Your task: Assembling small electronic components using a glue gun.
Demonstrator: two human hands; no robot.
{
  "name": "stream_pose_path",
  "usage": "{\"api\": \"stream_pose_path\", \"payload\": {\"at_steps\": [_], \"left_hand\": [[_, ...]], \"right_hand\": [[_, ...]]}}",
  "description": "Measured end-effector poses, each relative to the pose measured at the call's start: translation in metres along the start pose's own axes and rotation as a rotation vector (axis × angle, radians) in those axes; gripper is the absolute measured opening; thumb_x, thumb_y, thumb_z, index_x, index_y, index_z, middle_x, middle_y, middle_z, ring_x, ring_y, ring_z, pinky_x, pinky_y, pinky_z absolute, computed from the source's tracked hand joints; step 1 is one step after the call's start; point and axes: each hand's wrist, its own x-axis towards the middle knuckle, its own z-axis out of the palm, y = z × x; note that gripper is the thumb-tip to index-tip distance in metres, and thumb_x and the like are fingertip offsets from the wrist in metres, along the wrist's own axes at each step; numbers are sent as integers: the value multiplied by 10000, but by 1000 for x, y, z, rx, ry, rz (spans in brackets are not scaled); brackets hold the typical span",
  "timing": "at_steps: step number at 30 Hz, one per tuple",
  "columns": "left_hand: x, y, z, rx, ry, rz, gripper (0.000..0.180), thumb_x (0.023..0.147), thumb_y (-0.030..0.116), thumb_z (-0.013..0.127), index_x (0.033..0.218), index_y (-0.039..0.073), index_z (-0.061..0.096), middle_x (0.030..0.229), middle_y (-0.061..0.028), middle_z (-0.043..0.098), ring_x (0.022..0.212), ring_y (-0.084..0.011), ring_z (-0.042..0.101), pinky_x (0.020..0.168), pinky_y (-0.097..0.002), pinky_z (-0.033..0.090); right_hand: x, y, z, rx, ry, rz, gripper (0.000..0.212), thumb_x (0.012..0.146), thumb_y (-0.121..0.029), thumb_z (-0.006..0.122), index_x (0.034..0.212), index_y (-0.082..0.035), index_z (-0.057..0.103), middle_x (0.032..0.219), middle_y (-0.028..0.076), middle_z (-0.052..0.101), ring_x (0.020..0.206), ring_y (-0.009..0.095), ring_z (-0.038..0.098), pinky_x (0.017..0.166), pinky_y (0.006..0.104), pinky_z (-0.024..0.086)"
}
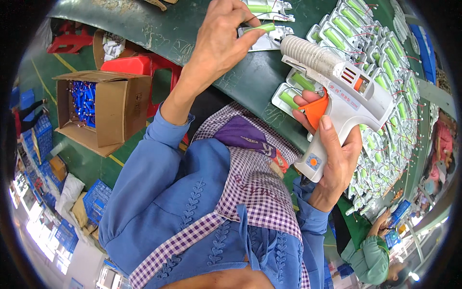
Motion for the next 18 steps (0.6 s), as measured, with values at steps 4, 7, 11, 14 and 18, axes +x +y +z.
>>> {"api": "stream_pose_path", "payload": {"at_steps": [4, 7, 11, 14, 18], "left_hand": [[-1, 0, 7, 78, -64, 63, 152, 693, 81, 693, 797, -26, 661, 946, -150, 552, 911, -322, 507, 795, -415, 459], [-3, 1, 8, 86, -83, 72, 144, 682, 62, 677, 789, -31, 655, 949, -157, 547, 906, -323, 506, 787, -412, 464], [-7, -1, 10, 85, -88, 65, 134, 684, 47, 664, 784, -40, 646, 945, -167, 540, 899, -323, 511, 772, -411, 474], [-9, -2, 10, 67, -88, 41, 133, 693, 39, 657, 792, -48, 641, 952, -177, 535, 904, -330, 518, 765, -424, 487], [-10, 1, 7, 30, -104, 0, 129, 703, 30, 647, 797, -57, 634, 972, -182, 528, 912, -340, 524, 758, -437, 499]], "right_hand": [[-1, 0, -2, 14, -12, 2, 490, 905, -93, 555, 1316, 116, 390, 1167, 322, 578, 1068, 403, 617, 900, 490, 539], [-1, 0, -3, 20, -17, 0, 499, 903, -101, 564, 1316, 117, 388, 1165, 325, 577, 1068, 407, 617, 901, 491, 539], [-2, -2, -3, 17, -11, 2, 499, 903, -99, 566, 1316, 118, 389, 1164, 322, 580, 1066, 405, 618, 898, 487, 540], [-3, -1, -1, 14, -25, 0, 489, 904, -92, 563, 1311, 121, 395, 1163, 316, 583, 1066, 403, 618, 896, 480, 542], [1, -2, 3, -48, -22, -12, 460, 907, -100, 569, 1283, 122, 425, 1121, 286, 608, 1023, 365, 639, 878, 445, 546]]}}
